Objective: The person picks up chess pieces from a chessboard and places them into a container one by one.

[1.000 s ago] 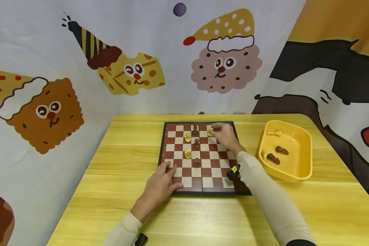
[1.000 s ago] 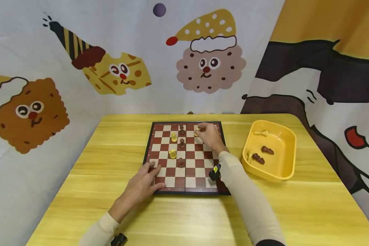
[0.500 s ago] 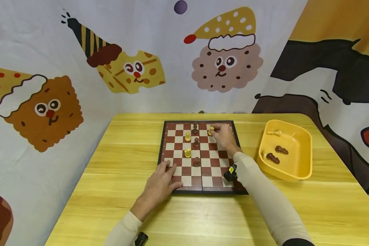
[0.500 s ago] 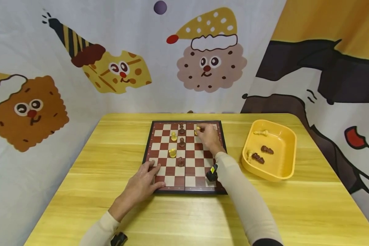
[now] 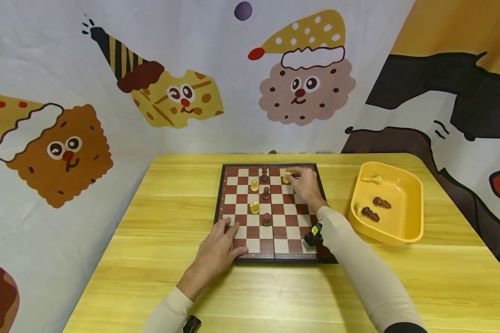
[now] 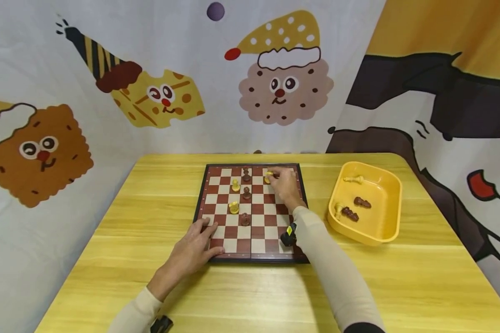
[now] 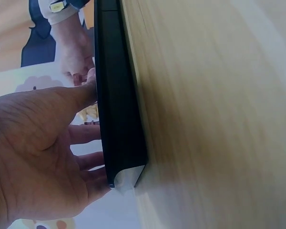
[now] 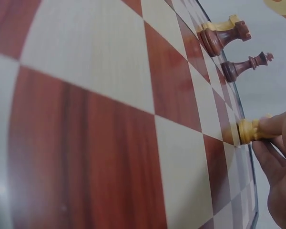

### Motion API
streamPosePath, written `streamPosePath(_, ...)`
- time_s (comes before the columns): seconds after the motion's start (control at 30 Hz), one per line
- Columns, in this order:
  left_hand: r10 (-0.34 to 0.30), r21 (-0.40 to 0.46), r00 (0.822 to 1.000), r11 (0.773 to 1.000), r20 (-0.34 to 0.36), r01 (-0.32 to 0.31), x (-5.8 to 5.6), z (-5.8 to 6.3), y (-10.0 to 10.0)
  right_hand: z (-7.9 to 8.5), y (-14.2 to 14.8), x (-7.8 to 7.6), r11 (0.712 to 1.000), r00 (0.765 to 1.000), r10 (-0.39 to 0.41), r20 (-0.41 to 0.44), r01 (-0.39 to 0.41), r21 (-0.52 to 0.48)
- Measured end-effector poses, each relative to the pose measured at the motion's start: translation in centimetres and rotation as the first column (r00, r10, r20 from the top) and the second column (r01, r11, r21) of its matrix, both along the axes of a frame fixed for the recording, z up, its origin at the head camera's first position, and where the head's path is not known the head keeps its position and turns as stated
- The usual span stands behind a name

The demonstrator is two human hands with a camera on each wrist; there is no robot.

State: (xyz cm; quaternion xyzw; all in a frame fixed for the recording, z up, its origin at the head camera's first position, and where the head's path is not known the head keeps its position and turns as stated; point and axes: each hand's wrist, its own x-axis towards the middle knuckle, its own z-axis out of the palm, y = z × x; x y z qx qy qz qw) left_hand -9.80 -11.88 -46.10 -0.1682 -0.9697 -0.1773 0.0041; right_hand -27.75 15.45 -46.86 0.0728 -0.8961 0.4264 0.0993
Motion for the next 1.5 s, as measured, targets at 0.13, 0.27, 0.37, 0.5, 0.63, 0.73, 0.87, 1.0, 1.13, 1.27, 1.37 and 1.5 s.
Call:
streamPosePath(0.13,0.001,0.015,1.0,1.0,0.01,-0.001,0.1,0.0,0.1,0.3,0.4,0.1,1.0,1.0,0.011,-0.005,-0.011,-0.028)
streamPosePath(0.27,0.004,0.028,1.0,1.0,0.011,-0.004,0.2,0.1,0.1,1.2,0.5,0.2,0.996,0.999,0.021,-0.038,-0.024,-0.084)
streamPosePath(0.37,0.012,0.031,1.0,0.999,0.018,-0.012,0.2,0.1,0.0,2.0,0.5,0.1,0.994,0.997,0.045,-0.066,-0.052,-0.098)
streamPosePath(0.5,0.011,0.027,1.0,1.0,0.019,-0.011,0.2,0.1,-0.2,2.7,0.8,0.3,0.994,0.996,0.065,-0.065,-0.07,-0.088)
streamPosePath(0.63,0.012,0.02,1.0,1.0,0.019,-0.012,0.1,0.0,-0.2,3.0,1.2,0.5,0.994,0.996,0.066,-0.055,-0.071,-0.082)
streamPosePath(0.73,0.014,0.019,1.0,1.0,0.02,-0.015,0.1,-0.1,-0.1,3.2,1.6,0.7,0.995,0.997,0.066,-0.044,-0.069,-0.07)
streamPosePath(0.87,0.014,0.018,1.0,1.0,0.021,-0.015,0.1,-0.1,-0.1,3.4,2.2,0.9,0.997,0.997,0.074,-0.036,-0.075,-0.025)
streamPosePath(1.0,0.016,0.013,1.0,1.0,0.019,-0.016,0.1,-0.1,-0.1,3.7,2.6,1.3,0.996,0.995,0.092,-0.034,-0.092,0.009)
streamPosePath(1.13,0.015,0.008,1.0,1.0,0.014,-0.015,0.2,-0.1,-0.1,4.0,3.2,1.7,0.994,0.994,0.105,-0.007,-0.105,0.009)
streamPosePath(1.27,0.022,0.008,1.0,1.0,0.015,-0.022,0.2,0.1,0.0,4.3,3.9,2.0,0.993,0.993,0.119,0.001,-0.119,0.009)
streamPosePath(1.37,0.023,0.012,1.0,1.0,0.015,-0.024,0.2,0.1,0.0,4.4,4.4,2.2,0.993,0.993,0.119,-0.019,-0.118,0.03)
streamPosePath(1.5,0.017,0.016,1.0,1.0,0.011,-0.017,0.3,0.0,0.0,4.4,4.8,2.4,0.993,0.994,0.105,-0.035,-0.102,0.06)
